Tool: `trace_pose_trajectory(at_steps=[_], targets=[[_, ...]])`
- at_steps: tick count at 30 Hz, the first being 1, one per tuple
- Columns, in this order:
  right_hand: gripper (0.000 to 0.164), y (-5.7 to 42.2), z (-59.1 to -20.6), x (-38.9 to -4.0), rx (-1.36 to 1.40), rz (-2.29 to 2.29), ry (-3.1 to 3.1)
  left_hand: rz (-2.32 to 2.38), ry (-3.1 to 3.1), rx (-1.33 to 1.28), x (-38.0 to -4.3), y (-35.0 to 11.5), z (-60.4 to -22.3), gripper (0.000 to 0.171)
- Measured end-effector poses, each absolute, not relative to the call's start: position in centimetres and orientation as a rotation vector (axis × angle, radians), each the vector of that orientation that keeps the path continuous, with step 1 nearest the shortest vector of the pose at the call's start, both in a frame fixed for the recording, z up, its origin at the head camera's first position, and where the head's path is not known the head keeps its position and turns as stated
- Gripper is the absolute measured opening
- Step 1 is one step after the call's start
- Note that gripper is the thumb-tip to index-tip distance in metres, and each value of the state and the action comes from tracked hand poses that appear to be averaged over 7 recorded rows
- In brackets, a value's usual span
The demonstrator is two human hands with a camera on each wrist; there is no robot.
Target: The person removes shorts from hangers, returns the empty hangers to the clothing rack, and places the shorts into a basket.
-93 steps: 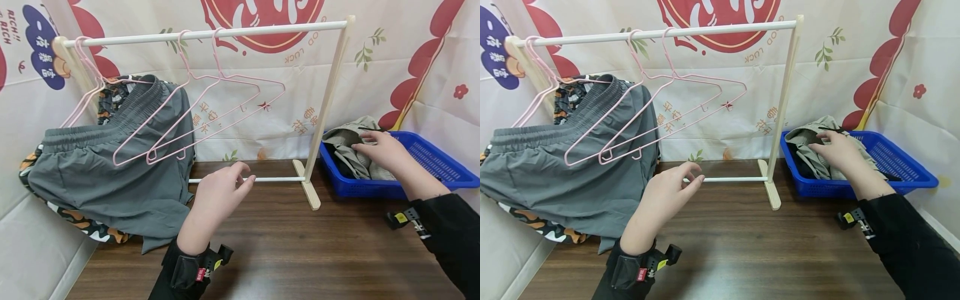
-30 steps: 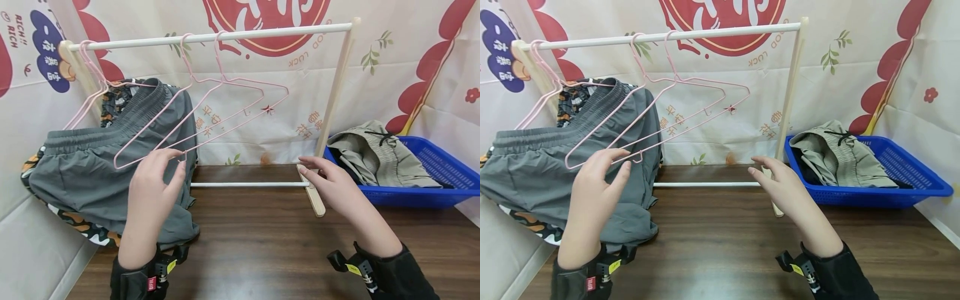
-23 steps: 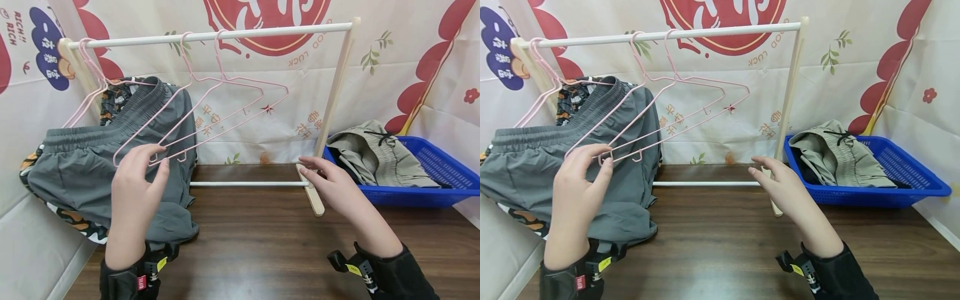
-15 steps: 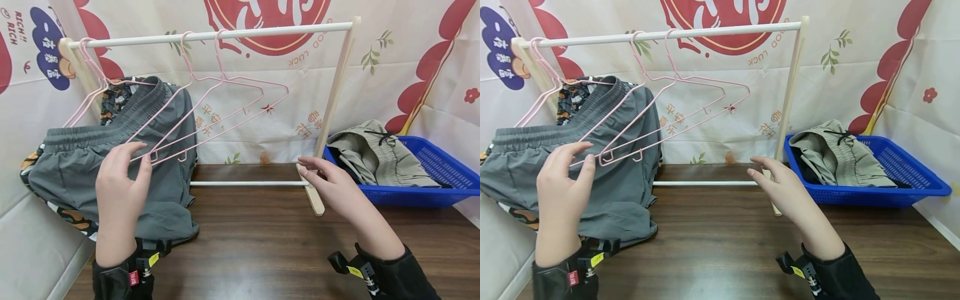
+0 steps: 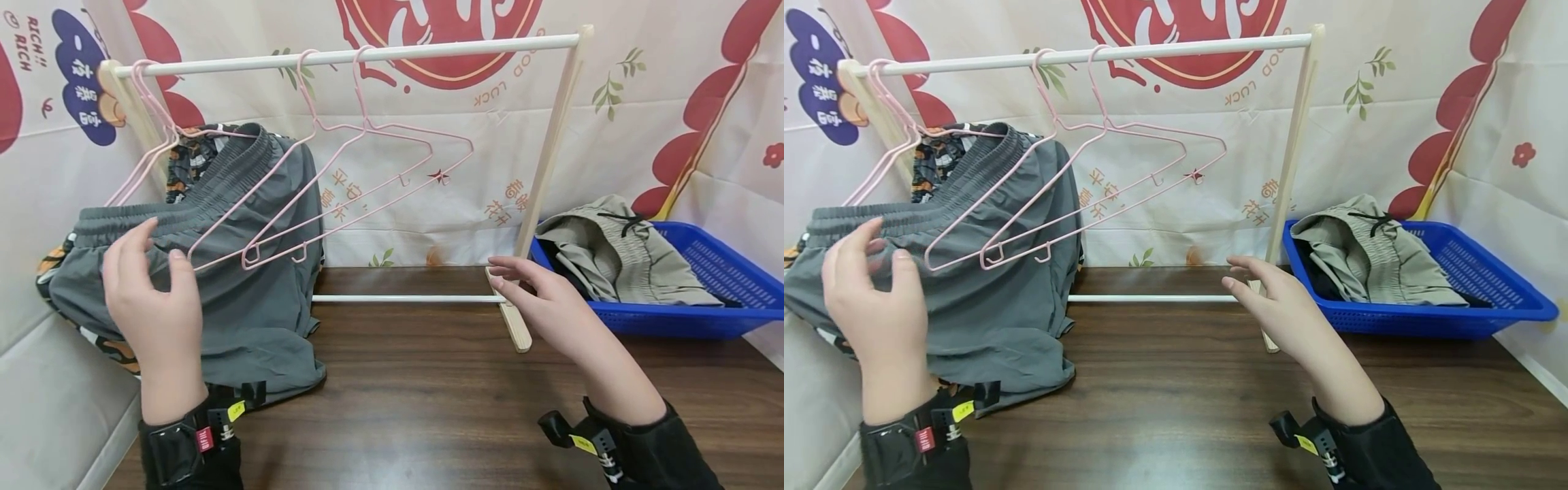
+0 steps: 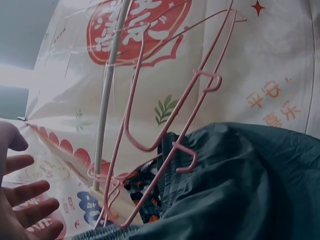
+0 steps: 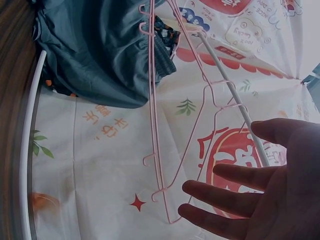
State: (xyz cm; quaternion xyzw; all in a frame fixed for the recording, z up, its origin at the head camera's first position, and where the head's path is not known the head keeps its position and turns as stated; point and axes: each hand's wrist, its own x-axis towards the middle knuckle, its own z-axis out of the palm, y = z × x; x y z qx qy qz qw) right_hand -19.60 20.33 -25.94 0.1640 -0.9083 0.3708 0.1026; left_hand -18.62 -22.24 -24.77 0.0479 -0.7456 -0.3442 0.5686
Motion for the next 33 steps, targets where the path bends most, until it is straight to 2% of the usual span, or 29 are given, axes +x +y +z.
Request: trace_pose_trajectory(at_steps=[13,33], targets=[[0.047,20.3,-26.0,-19.4,0.487,1.053,-2.717,-0.762,-1.748,0.284,-18.6,-25.0,-25.2,0.04],[0.045,19.9,-26.3,-19.5,0.511,1.039,-2.727,-0.787,-1.954,0.53,-18.2,-27.4,-25.7,0.053]])
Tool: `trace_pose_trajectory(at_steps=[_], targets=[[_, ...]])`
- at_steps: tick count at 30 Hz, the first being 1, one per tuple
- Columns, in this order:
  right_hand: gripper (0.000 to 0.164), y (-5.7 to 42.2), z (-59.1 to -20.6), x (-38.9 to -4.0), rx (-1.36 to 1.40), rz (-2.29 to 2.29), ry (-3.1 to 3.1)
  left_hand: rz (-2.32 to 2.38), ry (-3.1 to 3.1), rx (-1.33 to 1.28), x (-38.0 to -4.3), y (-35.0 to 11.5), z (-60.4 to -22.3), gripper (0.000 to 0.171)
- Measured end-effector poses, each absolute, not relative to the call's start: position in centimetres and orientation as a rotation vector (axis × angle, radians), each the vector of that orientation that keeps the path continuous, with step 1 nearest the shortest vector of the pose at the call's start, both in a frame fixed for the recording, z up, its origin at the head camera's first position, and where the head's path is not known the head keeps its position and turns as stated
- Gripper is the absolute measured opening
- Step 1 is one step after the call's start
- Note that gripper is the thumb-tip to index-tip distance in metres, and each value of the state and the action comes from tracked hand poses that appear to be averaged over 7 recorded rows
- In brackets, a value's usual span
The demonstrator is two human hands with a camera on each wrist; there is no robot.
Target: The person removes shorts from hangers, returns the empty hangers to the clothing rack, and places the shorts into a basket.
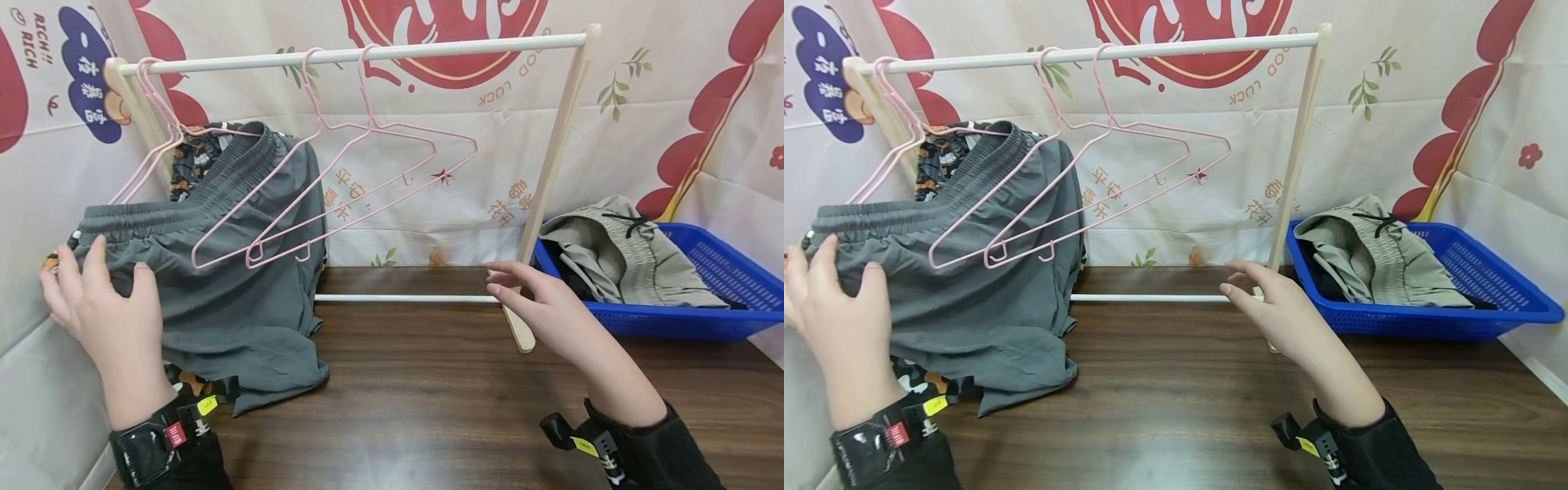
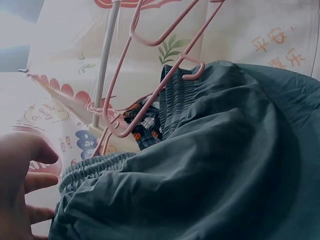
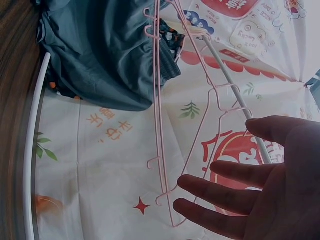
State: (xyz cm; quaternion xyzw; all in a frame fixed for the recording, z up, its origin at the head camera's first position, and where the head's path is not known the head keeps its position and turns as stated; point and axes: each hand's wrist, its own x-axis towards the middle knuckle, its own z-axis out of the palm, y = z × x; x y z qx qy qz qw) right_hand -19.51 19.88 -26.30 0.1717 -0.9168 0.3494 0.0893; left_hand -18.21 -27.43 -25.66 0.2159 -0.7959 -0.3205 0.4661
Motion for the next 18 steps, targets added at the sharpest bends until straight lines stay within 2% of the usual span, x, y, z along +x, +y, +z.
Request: trace_pose_trajectory(at_steps=[18], targets=[[0.048,19.8,-26.4,-19.7,0.498,1.034,-2.758,-0.804,-1.938,0.587,-17.3,-27.1,-24.7,0.041]])
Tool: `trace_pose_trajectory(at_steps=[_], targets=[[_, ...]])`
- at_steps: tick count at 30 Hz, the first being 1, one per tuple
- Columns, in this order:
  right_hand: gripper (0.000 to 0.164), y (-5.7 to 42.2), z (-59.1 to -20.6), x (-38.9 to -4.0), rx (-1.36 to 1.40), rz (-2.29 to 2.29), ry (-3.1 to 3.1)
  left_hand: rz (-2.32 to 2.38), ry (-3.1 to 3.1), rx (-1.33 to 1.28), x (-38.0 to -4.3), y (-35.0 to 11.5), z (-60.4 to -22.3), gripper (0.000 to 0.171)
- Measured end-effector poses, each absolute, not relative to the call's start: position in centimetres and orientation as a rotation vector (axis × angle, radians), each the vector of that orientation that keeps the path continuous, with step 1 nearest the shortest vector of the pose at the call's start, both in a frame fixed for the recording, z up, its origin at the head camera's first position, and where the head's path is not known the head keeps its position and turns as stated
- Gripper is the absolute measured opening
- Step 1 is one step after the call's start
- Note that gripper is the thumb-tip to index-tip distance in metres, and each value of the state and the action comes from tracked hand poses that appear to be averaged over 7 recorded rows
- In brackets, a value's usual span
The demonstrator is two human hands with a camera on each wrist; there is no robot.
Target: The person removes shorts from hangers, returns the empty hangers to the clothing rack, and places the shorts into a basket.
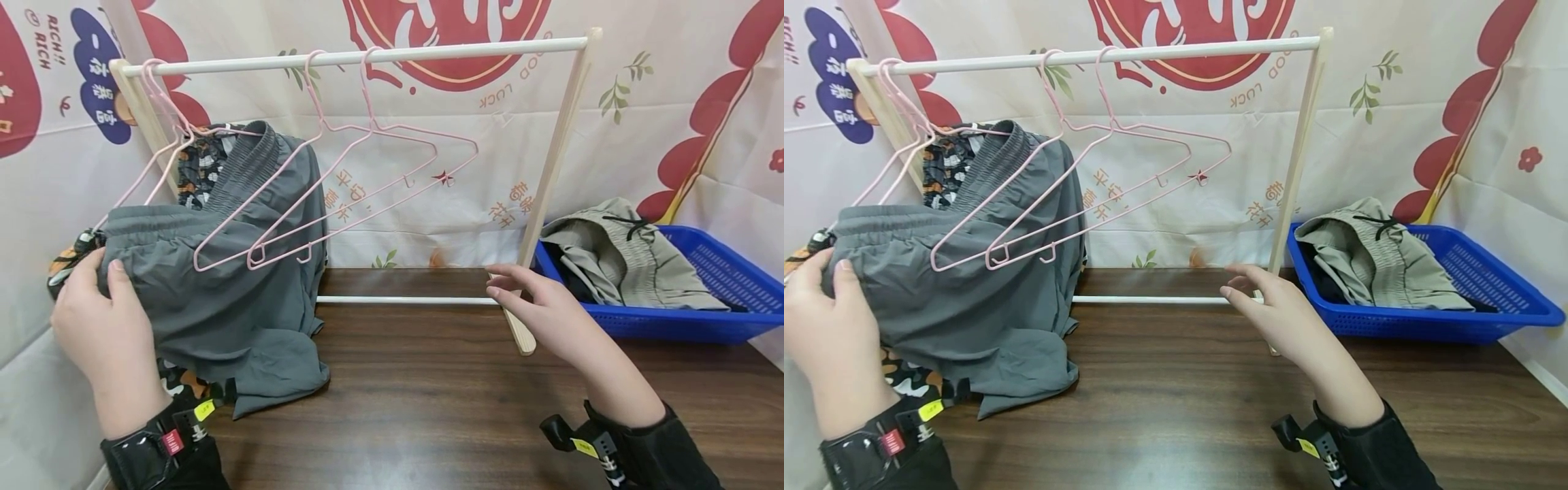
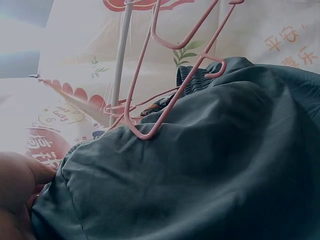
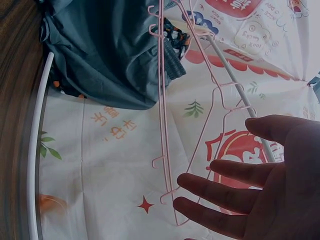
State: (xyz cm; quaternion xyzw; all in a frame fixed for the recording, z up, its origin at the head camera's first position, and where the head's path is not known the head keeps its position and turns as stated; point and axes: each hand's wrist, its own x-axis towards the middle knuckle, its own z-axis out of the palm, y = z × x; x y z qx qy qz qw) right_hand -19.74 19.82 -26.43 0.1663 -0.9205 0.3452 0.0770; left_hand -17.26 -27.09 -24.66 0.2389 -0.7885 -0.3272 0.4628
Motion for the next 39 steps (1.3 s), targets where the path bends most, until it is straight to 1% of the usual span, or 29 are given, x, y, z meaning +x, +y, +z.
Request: trace_pose_trajectory(at_steps=[7,14,21,26,32,39], targets=[[0.048,19.8,-26.5,-19.8,0.511,1.036,-2.758,-0.789,-1.976,0.592,-17.1,-27.0,-24.6,0.04],[0.049,19.8,-26.4,-19.8,0.507,1.041,-2.767,-0.693,-1.888,0.51,-17.8,-26.9,-25.0,0.038],[0.05,19.8,-26.4,-19.7,0.501,1.031,-2.778,-0.601,-1.67,0.396,-18.8,-26.4,-25.7,0.047],[0.05,19.8,-26.5,-19.8,0.505,1.029,-2.778,-0.55,-1.625,0.313,-18.9,-26.4,-25.8,0.049],[0.048,19.7,-26.6,-20.0,0.515,1.024,-2.774,-0.493,-1.655,0.231,-18.7,-26.8,-25.9,0.046],[0.048,19.6,-26.8,-20.1,0.512,1.034,-2.794,-0.639,-1.791,0.314,-18.1,-27.6,-25.5,0.037]])
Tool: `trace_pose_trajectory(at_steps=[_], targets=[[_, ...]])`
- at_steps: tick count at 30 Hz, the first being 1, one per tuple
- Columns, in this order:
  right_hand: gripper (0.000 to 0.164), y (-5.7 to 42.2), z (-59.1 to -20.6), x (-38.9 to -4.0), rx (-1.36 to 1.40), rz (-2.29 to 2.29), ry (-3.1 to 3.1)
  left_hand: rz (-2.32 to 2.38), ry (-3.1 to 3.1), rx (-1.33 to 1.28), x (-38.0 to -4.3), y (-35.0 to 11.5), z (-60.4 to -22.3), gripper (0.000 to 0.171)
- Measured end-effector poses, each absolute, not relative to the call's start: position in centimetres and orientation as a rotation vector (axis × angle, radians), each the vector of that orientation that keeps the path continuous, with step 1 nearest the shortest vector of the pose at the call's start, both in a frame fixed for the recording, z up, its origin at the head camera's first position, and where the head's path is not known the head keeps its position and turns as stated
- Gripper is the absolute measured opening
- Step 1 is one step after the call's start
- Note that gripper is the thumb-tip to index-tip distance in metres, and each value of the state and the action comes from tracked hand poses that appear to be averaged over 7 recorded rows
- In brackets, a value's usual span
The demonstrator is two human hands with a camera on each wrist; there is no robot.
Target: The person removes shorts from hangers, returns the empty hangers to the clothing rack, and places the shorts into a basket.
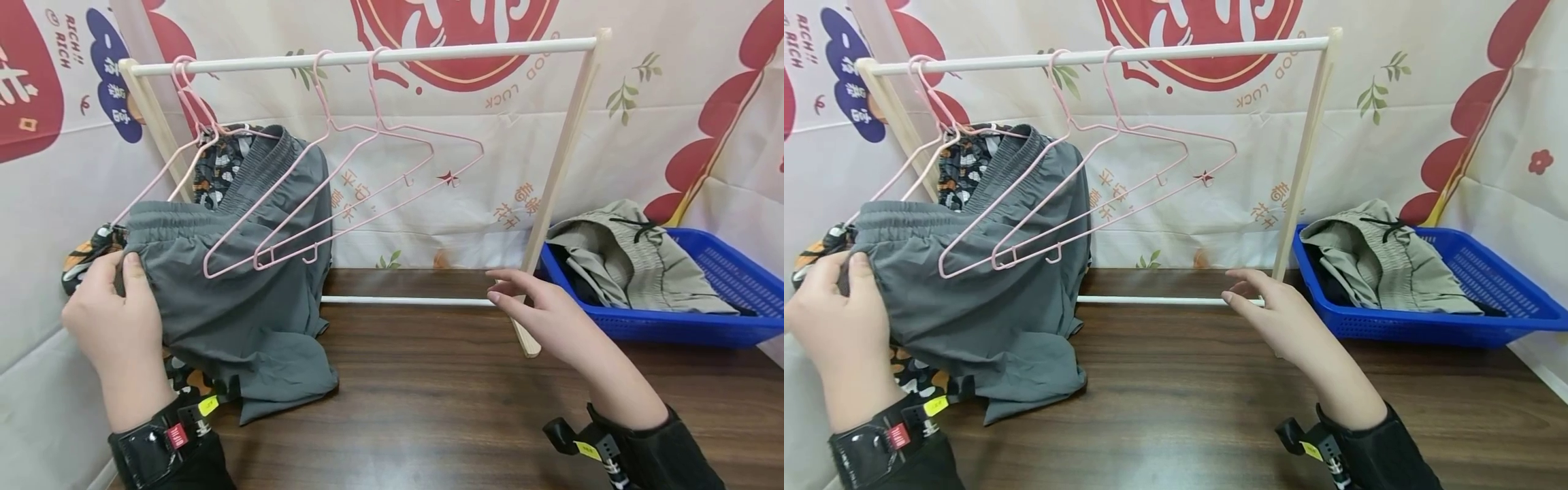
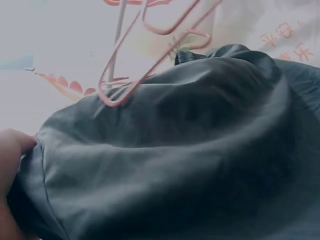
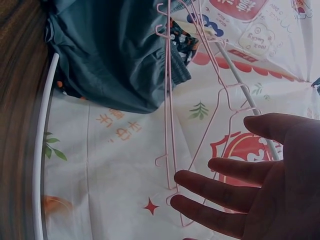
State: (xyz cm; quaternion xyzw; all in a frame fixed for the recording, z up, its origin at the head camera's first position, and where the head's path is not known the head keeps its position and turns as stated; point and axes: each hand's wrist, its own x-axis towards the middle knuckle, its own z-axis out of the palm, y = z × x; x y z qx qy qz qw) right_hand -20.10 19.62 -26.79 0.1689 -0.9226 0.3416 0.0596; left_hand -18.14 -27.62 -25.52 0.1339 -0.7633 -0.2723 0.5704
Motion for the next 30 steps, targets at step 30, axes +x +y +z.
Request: trace_pose_trajectory(at_steps=[30], targets=[[0.048,20.1,-26.9,-20.3,0.571,1.011,-2.822,-1.094,-2.047,0.523,-17.2,-30.0,-22.9,0.039]])
